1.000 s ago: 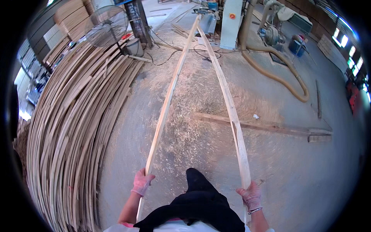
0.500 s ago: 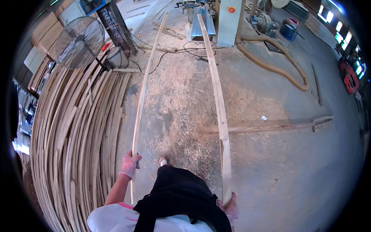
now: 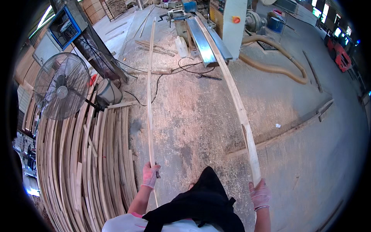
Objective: The person picks up long, thin wooden strips from the floor and carries them to a planer machine. They feed the strips through the machine to smooth the surface, then stack the processed wood onto a pile. Another worker is seen in the background organizing similar wooden strips.
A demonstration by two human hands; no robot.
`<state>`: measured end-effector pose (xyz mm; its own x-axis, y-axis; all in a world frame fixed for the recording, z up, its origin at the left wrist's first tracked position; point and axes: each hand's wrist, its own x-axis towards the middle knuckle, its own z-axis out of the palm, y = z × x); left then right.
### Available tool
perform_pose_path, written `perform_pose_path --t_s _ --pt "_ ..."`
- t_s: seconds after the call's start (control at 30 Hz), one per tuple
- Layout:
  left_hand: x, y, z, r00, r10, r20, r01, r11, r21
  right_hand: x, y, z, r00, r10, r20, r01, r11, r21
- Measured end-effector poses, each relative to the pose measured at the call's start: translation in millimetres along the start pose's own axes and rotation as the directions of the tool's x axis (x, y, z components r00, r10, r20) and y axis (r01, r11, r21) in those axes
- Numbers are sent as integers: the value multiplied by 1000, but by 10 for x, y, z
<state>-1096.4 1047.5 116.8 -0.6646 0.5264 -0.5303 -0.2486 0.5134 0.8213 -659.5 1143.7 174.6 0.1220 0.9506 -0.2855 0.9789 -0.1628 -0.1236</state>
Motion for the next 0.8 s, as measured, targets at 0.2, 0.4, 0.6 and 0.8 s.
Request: perform_pose_path --t_s 0.2,0.4,0.6,0.8 --pt "849 584 20 997 21 -70 -18 998 52 1181 -665 81 997 8 81 -11 999 35" --pt "1767 1299 133 988 42 -151 -22 990 138 2484 -1496 9 992 -118 45 119 993 -1" --pt "2339 2071 451 982 107 -158 -66 968 242 3458 -2321 -233 989 -146 23 145 988 58" --pt "3162 2534 487 910 399 -116 -314 844 435 4307 -3266 -494 982 -171 -75 181 972 153"
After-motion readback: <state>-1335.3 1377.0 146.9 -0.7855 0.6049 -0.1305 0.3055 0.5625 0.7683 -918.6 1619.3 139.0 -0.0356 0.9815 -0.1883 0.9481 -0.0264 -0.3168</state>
